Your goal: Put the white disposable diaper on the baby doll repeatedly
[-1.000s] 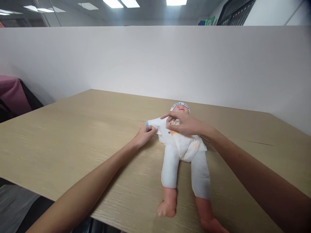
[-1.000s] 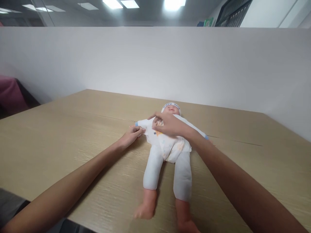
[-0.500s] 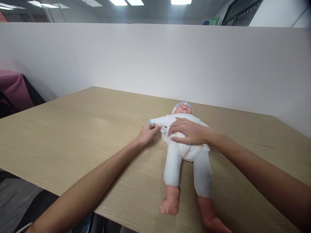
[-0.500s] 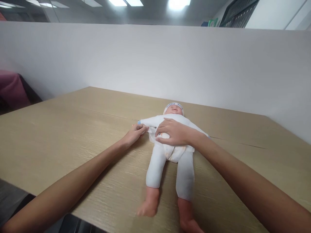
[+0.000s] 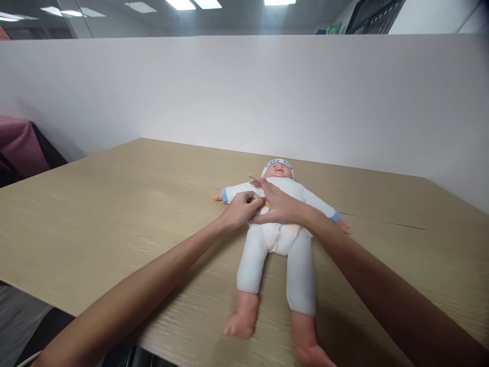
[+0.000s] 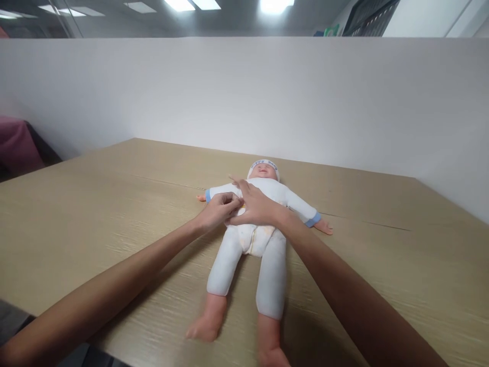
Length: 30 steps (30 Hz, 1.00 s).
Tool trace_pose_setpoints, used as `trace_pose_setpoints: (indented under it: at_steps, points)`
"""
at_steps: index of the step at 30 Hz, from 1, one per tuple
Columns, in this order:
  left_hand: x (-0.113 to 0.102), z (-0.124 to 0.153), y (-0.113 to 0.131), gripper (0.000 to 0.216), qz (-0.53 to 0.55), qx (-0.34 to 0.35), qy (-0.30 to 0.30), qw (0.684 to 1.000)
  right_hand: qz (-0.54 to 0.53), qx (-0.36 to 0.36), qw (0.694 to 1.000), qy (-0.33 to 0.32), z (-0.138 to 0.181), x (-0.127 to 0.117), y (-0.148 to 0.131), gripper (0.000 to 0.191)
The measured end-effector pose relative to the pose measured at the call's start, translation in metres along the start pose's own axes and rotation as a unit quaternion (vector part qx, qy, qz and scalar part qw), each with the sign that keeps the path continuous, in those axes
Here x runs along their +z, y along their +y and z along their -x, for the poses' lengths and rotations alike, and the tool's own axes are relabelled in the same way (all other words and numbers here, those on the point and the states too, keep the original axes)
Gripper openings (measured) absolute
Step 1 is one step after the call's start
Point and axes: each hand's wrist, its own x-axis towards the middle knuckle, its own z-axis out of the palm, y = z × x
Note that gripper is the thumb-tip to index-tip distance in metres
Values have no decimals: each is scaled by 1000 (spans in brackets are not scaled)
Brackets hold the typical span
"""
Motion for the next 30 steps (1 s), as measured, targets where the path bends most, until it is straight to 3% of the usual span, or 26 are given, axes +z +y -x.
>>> trace_pose_setpoints:
  at_steps: [6,13,16,19,23,27,30]
  points:
    - [4,-5,2,34,0,-19,-9,1000,3,-25,999,20,-3,5,7,124]
    - [0,-3,-9,32,72,16,-32,997,-37,-32,998,30,0,1,2,122]
    - [1,-5,-15,36,102,35,-35,993,-75,-50,995,45,9,-12,-9,107]
    - [0,-6,-17,42,104,48,-38,993,-84,-58,990,101,26,-29,-22,77]
    - [2,-4,-11,46,79,44,-25,996,20,32,979,199,50,-38,-33,26]
    - [7,-1,4,53,51,18,7,999,28,157,968,196,54,-28,-28,32]
    - [13,-4,6,55,33,-6,37,999,5,175,966,191,47,-19,-16,28]
